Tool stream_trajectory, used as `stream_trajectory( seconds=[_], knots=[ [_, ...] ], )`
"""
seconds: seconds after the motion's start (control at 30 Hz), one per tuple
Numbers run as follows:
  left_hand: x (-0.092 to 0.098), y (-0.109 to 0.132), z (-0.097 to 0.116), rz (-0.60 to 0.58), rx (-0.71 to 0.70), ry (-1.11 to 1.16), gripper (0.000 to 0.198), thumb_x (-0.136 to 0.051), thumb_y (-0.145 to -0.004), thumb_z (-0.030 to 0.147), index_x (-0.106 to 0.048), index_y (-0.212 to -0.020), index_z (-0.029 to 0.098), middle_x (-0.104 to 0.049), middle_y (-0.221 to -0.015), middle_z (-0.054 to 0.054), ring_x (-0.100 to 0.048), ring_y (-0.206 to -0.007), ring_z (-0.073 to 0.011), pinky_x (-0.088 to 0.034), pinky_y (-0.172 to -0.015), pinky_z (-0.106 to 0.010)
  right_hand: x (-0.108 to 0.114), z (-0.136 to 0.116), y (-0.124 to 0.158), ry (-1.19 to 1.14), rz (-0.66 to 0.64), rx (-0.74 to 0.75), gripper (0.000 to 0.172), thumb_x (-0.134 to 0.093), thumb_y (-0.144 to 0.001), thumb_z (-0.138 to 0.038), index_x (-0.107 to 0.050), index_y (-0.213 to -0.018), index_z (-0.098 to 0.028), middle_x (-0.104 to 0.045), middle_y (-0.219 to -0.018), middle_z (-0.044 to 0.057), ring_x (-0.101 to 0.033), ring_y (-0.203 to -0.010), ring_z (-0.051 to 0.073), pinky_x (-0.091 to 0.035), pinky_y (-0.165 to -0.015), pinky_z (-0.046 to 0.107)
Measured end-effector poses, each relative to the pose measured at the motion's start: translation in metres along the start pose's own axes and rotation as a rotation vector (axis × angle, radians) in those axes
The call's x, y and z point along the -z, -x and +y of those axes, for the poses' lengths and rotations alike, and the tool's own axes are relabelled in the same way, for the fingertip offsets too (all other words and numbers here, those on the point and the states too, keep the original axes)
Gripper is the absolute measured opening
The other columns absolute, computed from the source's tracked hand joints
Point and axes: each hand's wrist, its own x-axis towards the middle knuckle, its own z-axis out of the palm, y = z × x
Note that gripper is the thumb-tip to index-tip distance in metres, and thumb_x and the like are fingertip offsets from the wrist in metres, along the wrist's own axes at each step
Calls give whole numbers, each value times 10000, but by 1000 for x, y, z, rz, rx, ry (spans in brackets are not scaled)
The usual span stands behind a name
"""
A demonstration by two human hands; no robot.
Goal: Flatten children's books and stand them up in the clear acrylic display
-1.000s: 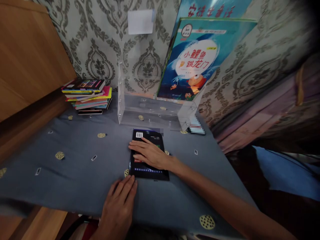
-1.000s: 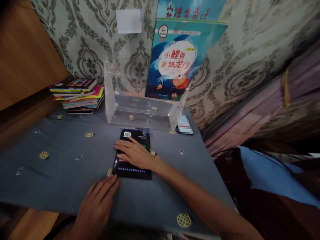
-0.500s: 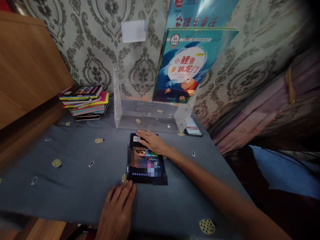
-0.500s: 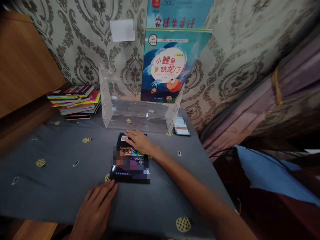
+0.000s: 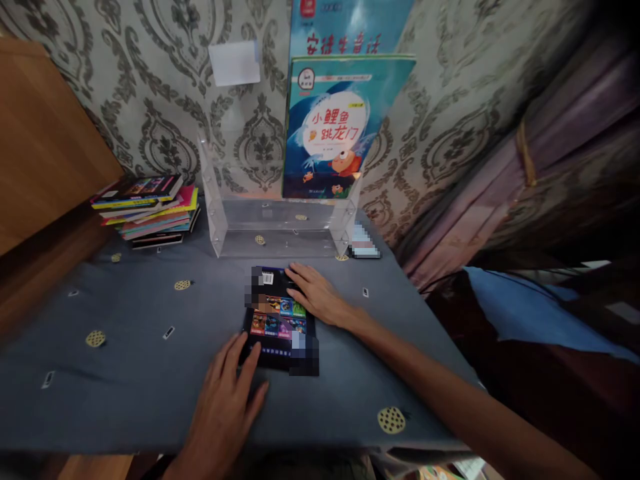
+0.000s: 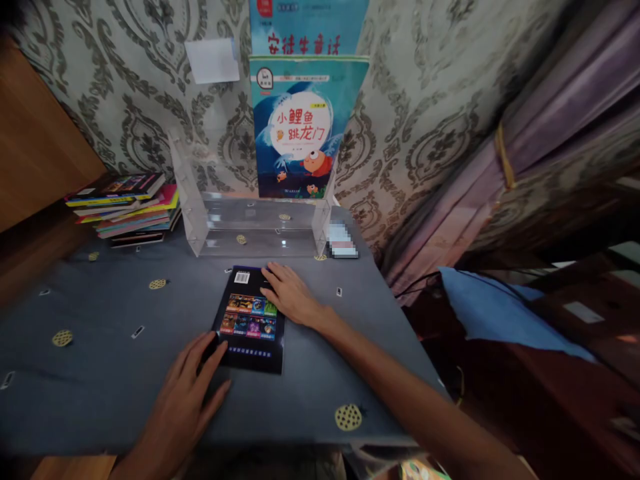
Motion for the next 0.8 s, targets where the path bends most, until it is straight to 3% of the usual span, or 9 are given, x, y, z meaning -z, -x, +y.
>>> stream_trajectory(
  seconds=[0.07,0.2,0.47,0.53,0.63,0.73,0.8],
  knots=[
    [-3,3,-2,0,-37,-18,447,-464,-987,271,-482,-1419,160,-494,-1474,-174,-464,-1365,-310,-510,-1005,-477,3,-9,12,22,-3,-25,542,-378,-1036,-436,-455,-1480,-135,-441,-1542,184,-364,-1466,291,-354,-1179,554],
    [-3,9,-6,-50,-100,-25,544,-499,-973,330,-409,-1485,170,-460,-1523,-179,-437,-1409,-301,-469,-1064,-495,7,-26,39,52,-16,-71,592,-370,-1038,-434,-414,-1495,-61,-389,-1560,228,-307,-1489,315,-315,-1191,583],
    [18,21,-7,-172,-247,-11,973,-731,-769,579,-330,-1536,136,-427,-1539,-219,-459,-1379,-376,-490,-1022,-565,13,-52,100,55,16,20,659,-409,-1033,-432,-233,-1581,-112,-341,-1592,197,-240,-1516,285,-322,-1198,563],
    [21,25,-5,-186,-256,-24,896,-720,-800,497,-341,-1533,148,-426,-1542,-208,-462,-1376,-366,-490,-1026,-558,18,-57,114,60,-17,41,708,-433,-1022,-471,-214,-1584,-101,-304,-1602,215,-199,-1525,303,-327,-1193,566],
    [23,33,-2,-182,-253,-49,724,-636,-835,240,-388,-1513,186,-480,-1505,-164,-493,-1344,-333,-495,-1034,-521,27,-64,134,50,-74,84,833,-493,-972,-570,-186,-1590,-103,-248,-1616,238,-144,-1530,337,-311,-1191,590],
    [24,41,1,-174,-230,-44,716,-557,-785,80,-445,-1478,222,-550,-1430,-127,-522,-1293,-310,-517,-1016,-466,37,-72,151,10,-134,148,1058,-585,-848,-701,-128,-1600,-114,-201,-1630,244,-120,-1531,361,-289,-1194,607],
    [26,44,3,-179,-194,-16,736,-526,-761,29,-465,-1463,242,-564,-1405,-117,-525,-1273,-303,-518,-1009,-459,41,-77,159,-12,-160,166,1135,-671,-794,-684,-106,-1604,-125,-194,-1634,238,-119,-1532,358,-292,-1198,593]
  ],
)
